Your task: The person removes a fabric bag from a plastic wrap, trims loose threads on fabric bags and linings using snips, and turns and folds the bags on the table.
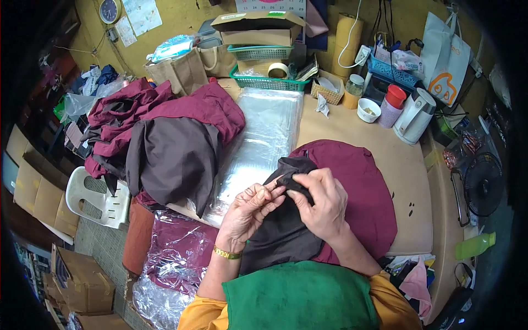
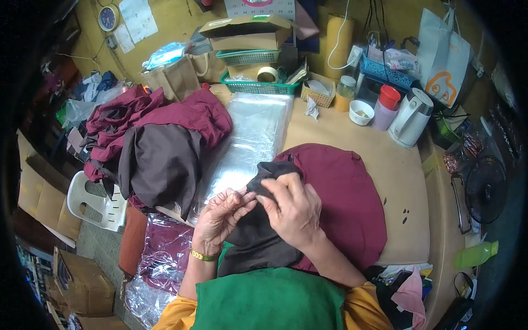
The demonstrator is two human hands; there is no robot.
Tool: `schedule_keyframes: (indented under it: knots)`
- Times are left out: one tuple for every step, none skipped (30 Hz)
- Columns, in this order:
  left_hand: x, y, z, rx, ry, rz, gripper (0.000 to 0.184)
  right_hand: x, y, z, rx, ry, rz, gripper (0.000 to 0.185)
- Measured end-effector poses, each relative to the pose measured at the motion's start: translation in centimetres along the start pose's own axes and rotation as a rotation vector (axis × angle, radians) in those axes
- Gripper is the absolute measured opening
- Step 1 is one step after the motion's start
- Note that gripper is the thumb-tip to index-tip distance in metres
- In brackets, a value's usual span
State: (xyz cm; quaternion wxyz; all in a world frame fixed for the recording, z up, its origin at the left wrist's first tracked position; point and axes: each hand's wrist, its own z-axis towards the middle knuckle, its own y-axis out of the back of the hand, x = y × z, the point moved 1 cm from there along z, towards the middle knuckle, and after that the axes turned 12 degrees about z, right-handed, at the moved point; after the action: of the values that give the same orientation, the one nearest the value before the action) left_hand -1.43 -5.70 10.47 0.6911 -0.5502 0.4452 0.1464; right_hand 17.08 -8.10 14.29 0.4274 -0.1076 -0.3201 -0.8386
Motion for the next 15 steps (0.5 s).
schedule_keyframes:
  knots:
    - [0.2,0.2,0.0,0.007,-0.001,-0.007,0.01,0.3,-0.1,-0.2,0.004,0.025,-0.052,0.028]
    - [0.3,0.3,0.0,0.014,-0.002,-0.014,0.01,0.5,-0.2,-0.2,0.003,0.026,-0.054,0.028]
    - [0.2,0.2,0.0,0.015,-0.002,-0.015,0.01,0.7,-0.3,-0.2,0.009,0.075,-0.102,0.028]
    - [0.2,0.1,-0.1,0.007,0.0,0.006,0.009,0.9,-0.4,-0.2,0.015,0.125,-0.149,0.028]
    - [0.2,0.0,-0.2,-0.001,0.003,0.028,0.009,0.7,-0.7,-0.3,-0.006,0.143,-0.158,0.028]
    - [0.2,-0.1,-0.2,-0.002,0.001,0.028,0.009,0.6,-0.9,-0.2,-0.006,0.145,-0.157,0.028]
    - [0.2,-0.1,-0.3,0.004,-0.01,0.047,0.009,0.5,-1.0,-0.2,-0.019,0.157,-0.161,0.028]
    - [0.2,-0.2,-0.4,0.01,-0.02,0.067,0.009,0.5,-1.0,-0.1,-0.032,0.169,-0.164,0.027]
    - [0.3,-0.3,-0.4,0.009,-0.021,0.066,0.009,0.6,-1.0,-0.1,-0.031,0.17,-0.164,0.027]
    - [0.3,-0.5,-0.6,-0.001,-0.032,0.073,0.009,0.6,-1.0,-0.1,-0.032,0.161,-0.151,0.026]
    - [0.2,-0.7,-0.7,-0.01,-0.044,0.08,0.009,0.7,-1.0,0.0,-0.034,0.152,-0.139,0.025]
    - [0.2,-0.8,-0.7,-0.009,-0.043,0.08,0.009,0.7,-1.0,0.0,-0.034,0.152,-0.139,0.025]
    - [0.2,-0.9,-0.8,0.007,-0.054,0.101,0.01,0.7,-1.0,-0.1,-0.044,0.176,-0.146,0.024]
    - [0.1,-0.9,-0.8,0.023,-0.064,0.122,0.01,0.6,-1.1,-0.1,-0.053,0.198,-0.153,0.023]
    - [0.1,-1.1,-0.9,0.025,-0.062,0.121,0.01,0.6,-1.1,-0.2,-0.053,0.197,-0.155,0.023]
